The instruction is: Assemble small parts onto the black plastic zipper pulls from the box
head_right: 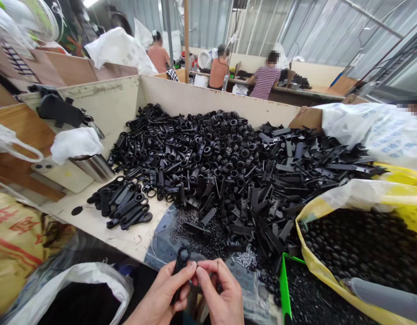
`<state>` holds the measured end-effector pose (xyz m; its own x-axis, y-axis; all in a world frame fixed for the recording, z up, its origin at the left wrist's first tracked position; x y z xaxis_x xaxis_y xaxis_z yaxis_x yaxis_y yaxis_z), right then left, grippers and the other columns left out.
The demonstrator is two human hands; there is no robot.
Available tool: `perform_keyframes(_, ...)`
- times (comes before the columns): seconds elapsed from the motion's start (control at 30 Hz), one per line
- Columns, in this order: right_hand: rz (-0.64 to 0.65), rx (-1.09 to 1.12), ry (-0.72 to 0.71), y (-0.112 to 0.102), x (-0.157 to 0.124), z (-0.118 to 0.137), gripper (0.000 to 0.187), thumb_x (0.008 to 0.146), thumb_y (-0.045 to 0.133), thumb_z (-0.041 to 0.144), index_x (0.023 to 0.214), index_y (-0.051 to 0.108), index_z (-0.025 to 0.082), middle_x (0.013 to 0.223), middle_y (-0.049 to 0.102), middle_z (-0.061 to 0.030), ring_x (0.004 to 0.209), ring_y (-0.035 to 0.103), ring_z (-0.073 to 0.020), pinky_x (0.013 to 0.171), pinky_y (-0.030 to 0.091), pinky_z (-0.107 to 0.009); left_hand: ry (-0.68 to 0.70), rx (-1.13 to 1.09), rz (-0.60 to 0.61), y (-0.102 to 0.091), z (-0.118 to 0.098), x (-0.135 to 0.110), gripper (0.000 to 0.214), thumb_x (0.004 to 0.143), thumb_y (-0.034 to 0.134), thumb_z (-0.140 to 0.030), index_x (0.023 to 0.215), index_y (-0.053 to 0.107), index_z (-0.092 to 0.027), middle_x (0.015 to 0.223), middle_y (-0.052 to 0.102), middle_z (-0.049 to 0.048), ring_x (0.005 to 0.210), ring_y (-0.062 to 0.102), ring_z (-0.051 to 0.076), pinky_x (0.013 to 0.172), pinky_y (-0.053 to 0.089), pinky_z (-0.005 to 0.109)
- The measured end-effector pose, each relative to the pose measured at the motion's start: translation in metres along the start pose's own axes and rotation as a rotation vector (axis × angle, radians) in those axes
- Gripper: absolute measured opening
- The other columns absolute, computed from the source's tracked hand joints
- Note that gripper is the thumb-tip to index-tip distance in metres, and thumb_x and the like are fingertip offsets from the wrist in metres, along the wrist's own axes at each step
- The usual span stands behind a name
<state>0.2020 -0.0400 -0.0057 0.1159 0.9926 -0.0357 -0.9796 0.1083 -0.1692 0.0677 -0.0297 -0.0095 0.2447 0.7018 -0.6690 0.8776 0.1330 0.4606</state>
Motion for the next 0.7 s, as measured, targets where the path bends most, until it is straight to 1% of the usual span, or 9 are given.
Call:
perform_keyframes(0.07, -0.014, 0.019, 0.027, -0.001, 0.0, -0.001, 0.03, 0.091, 0.07, 0.048, 0.089, 0.076, 0.019, 0.073, 0.072, -0.0037, 0.062, 0.066, -0.0178, 0.06, 0.056, -0.024, 0.051, 0.062, 0.031, 0.0, -0.003, 0.0, 0.051, 0.059, 0.088, -0.058, 0.068, 0.062, -0.016, 0.057, 0.053, -0.0055, 0.043, 0.028, 0.002, 0.042, 0.013, 0.021)
perform_keyframes(0.1, -0.021, 0.007, 0.007, -0.002, 0.0, 0.002, 0.029, 0.091, 0.07, 0.047, 0.088, 0.076, 0.019, 0.072, 0.072, -0.0035, 0.062, 0.066, -0.0172, 0.059, 0.055, -0.023, 0.076, 0.083, 0.038, 0.0, -0.005, 0.0, 0.05, 0.061, 0.088, -0.057, 0.068, 0.062, -0.015, 0.056, 0.051, -0.0059, 0.043, 0.026, 0.002, 0.042, 0.012, 0.021)
perform_keyframes(0.2, -0.002, -0.11, -0.177, -0.004, -0.002, 0.015, 0.021, 0.094, 0.068, 0.038, 0.09, 0.079, 0.021, 0.075, 0.072, -0.0035, 0.063, 0.066, -0.0164, 0.058, 0.054, -0.022, 0.1, 0.08, 0.013, -0.001, -0.007, -0.001, 0.048, 0.061, 0.088, -0.055, 0.068, 0.062, -0.015, 0.056, 0.053, -0.0056, 0.043, 0.026, 0.002, 0.043, 0.01, 0.021)
perform_keyframes(0.27, 0.023, -0.188, -0.306, -0.004, -0.004, 0.023, 0.016, 0.096, 0.066, 0.029, 0.1, 0.08, 0.023, 0.08, 0.073, -0.0041, 0.067, 0.069, -0.0165, 0.063, 0.056, -0.021, 0.054, 0.028, -0.028, -0.001, -0.004, -0.001, 0.048, 0.058, 0.089, -0.054, 0.069, 0.061, -0.016, 0.058, 0.055, -0.0052, 0.044, 0.029, 0.002, 0.044, 0.01, 0.02)
perform_keyframes(0.37, 0.041, -0.249, -0.408, -0.004, -0.008, 0.026, 0.021, 0.097, 0.064, 0.023, 0.113, 0.077, 0.024, 0.086, 0.075, -0.0044, 0.072, 0.073, -0.0158, 0.066, 0.059, -0.02, -0.043, -0.069, -0.067, -0.001, 0.003, -0.002, 0.047, 0.057, 0.09, -0.049, 0.069, 0.058, -0.017, 0.056, 0.053, -0.0065, 0.046, 0.033, 0.004, 0.045, 0.013, 0.019)
perform_keyframes(0.5, 0.028, -0.315, -0.441, -0.003, -0.01, 0.025, 0.018, 0.096, 0.065, 0.025, 0.11, 0.077, 0.023, 0.082, 0.074, -0.0034, 0.064, 0.071, -0.0136, 0.056, 0.056, -0.018, -0.098, -0.11, -0.092, -0.003, 0.008, -0.004, 0.042, 0.06, 0.089, -0.043, 0.073, 0.058, -0.018, 0.056, 0.053, -0.0071, 0.048, 0.036, 0.005, 0.046, 0.016, 0.019)
perform_keyframes(0.57, 0.024, -0.346, -0.433, -0.002, -0.009, 0.025, 0.016, 0.096, 0.065, 0.027, 0.107, 0.077, 0.023, 0.078, 0.073, -0.0023, 0.056, 0.066, -0.0123, 0.053, 0.053, -0.019, -0.09, -0.089, -0.081, -0.004, 0.007, -0.006, 0.041, 0.063, 0.088, -0.043, 0.074, 0.059, -0.017, 0.058, 0.054, -0.0062, 0.049, 0.038, 0.005, 0.046, 0.017, 0.019)
perform_keyframes(0.63, 0.02, -0.365, -0.406, -0.003, -0.008, 0.025, 0.015, 0.096, 0.065, 0.029, 0.104, 0.076, 0.023, 0.073, 0.07, -0.0012, 0.049, 0.059, -0.0116, 0.049, 0.05, -0.02, -0.073, -0.042, -0.045, -0.006, 0.005, -0.007, 0.041, 0.065, 0.086, -0.047, 0.074, 0.06, -0.017, 0.059, 0.055, -0.0053, 0.048, 0.037, 0.005, 0.045, 0.017, 0.019)
perform_keyframes(0.7, 0.001, -0.36, -0.371, -0.005, -0.006, 0.024, 0.016, 0.096, 0.065, 0.033, 0.1, 0.076, 0.022, 0.07, 0.067, -0.0007, 0.047, 0.056, -0.0119, 0.045, 0.047, -0.021, -0.061, 0.003, 0.015, -0.008, 0.003, -0.007, 0.038, 0.068, 0.082, -0.048, 0.075, 0.062, -0.016, 0.062, 0.059, -0.0031, 0.047, 0.037, 0.006, 0.044, 0.018, 0.02)
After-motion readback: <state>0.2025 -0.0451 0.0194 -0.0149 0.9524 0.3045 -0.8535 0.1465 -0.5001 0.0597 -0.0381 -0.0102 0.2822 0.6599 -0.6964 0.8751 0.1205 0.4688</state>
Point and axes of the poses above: each hand's wrist, its own x-axis towards the middle knuckle, its own y-axis out of the palm, z = x × y, the point moved 5 cm from there along x, towards the middle knuckle
